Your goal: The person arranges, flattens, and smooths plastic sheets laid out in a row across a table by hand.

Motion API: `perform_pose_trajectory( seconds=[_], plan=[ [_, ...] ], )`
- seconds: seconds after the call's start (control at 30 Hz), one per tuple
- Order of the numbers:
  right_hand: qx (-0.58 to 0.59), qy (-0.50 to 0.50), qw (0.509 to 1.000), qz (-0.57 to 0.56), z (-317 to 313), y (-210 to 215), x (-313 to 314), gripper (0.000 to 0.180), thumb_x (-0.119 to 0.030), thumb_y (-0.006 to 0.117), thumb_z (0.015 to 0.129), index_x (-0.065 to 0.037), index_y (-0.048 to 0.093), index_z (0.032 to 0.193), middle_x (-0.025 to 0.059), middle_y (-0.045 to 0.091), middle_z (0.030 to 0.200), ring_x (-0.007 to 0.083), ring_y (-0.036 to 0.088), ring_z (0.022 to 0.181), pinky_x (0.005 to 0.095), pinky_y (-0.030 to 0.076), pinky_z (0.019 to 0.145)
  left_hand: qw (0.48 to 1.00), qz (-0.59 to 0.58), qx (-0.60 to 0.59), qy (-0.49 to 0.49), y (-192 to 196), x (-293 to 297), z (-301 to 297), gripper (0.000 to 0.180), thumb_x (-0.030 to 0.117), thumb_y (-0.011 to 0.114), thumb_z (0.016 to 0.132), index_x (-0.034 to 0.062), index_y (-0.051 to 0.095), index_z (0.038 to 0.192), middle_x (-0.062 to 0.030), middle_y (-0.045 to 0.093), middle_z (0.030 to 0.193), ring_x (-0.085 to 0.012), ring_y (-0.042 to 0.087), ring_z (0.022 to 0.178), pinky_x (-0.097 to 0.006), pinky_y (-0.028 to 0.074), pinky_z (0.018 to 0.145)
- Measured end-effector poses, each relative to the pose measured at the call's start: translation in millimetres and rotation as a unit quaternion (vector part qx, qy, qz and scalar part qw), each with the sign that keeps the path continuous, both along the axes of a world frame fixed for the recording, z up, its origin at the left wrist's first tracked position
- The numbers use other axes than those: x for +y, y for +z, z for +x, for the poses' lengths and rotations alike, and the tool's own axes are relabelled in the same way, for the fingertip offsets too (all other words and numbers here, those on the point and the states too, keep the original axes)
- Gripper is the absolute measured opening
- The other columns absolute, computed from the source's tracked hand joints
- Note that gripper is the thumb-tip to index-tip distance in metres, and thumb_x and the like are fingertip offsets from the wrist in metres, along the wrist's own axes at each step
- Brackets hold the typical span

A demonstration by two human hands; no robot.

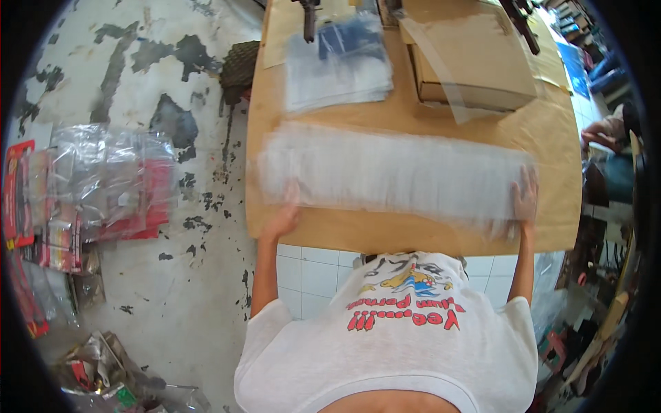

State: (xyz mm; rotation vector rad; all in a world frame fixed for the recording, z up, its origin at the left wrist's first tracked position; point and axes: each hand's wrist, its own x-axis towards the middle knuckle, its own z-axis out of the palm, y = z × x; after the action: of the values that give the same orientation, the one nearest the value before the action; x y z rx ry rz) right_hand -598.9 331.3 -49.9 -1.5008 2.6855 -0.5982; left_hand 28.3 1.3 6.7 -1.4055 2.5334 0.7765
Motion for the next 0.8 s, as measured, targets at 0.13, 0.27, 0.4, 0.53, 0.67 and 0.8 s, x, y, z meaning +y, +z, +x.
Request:
perform_pose_trajectory(
  seconds=[0.13,0.27,0.4,0.53,0.67,0.8],
  plan=[
    [-0.007,0.002,1.000,-0.010,0.8,2.0,-4.9,0.055,-0.026,0.059,0.097,-0.008,0.049,0.148,0.0199,0.034,0.160,0.0368,0.027,0.149,0.0446,0.021,0.122,0.968,0.235,-0.023,0.085,67.0,41.8,-26.2,0.072,0.032,0.063,0.095,-0.0012,0.034,0.152,-0.0262,0.034,0.155,-0.0417,0.030,0.145,-0.045,0.024,0.120],
    [0.002,0.003,1.000,-0.014,0.1,2.6,-5.4,0.054,-0.025,0.058,0.098,-0.008,0.049,0.148,0.0203,0.034,0.159,0.0365,0.027,0.149,0.0448,0.021,0.122,0.992,-0.008,0.102,0.078,35.9,66.7,-94.0,0.069,0.045,0.076,0.082,0.0104,0.058,0.139,-0.0203,0.063,0.131,-0.0369,0.052,0.131,-0.048,0.036,0.112],
    [0.006,0.009,1.000,0.004,0.2,3.1,-13.4,0.054,-0.024,0.057,0.098,-0.008,0.047,0.149,0.0210,0.033,0.160,0.0369,0.026,0.149,0.0446,0.021,0.122,0.952,-0.147,0.181,-0.200,0.2,100.3,-187.3,0.085,0.060,0.075,0.075,0.0264,0.047,0.148,-0.0126,0.032,0.160,-0.0366,0.028,0.148,-0.062,0.018,0.117],
    [0.017,0.031,0.999,0.026,-2.4,3.7,-3.4,0.056,-0.026,0.053,0.102,-0.006,0.041,0.152,0.0219,0.029,0.161,0.0375,0.024,0.150,0.0457,0.020,0.123,0.883,-0.187,0.290,-0.317,-41.6,92.9,-251.6,0.082,0.070,0.068,0.074,0.0277,0.053,0.143,-0.0128,0.033,0.160,-0.0360,0.025,0.150,-0.063,0.010,0.121],
    [0.100,0.023,0.979,0.176,4.0,-5.8,42.8,0.057,-0.023,0.055,0.099,-0.003,0.041,0.151,0.0254,0.031,0.158,0.0413,0.028,0.147,0.0465,0.026,0.120,0.884,-0.207,0.275,-0.315,-51.5,86.5,-263.4,0.077,0.071,0.061,0.080,0.0294,0.050,0.144,-0.0116,0.032,0.161,-0.0372,0.027,0.148,-0.063,0.014,0.119],
    [-0.217,0.184,0.817,0.502,106.4,152.6,-41.0,0.043,-0.024,0.062,0.095,-0.003,0.059,0.133,0.0266,0.059,0.132,0.0394,0.058,0.121,0.0459,0.045,0.101,0.890,-0.196,0.270,-0.309,-57.6,91.7,-264.6,0.076,0.072,0.059,0.081,0.0277,0.054,0.142,-0.0119,0.035,0.160,-0.0371,0.029,0.147,-0.063,0.015,0.119]
  ],
)
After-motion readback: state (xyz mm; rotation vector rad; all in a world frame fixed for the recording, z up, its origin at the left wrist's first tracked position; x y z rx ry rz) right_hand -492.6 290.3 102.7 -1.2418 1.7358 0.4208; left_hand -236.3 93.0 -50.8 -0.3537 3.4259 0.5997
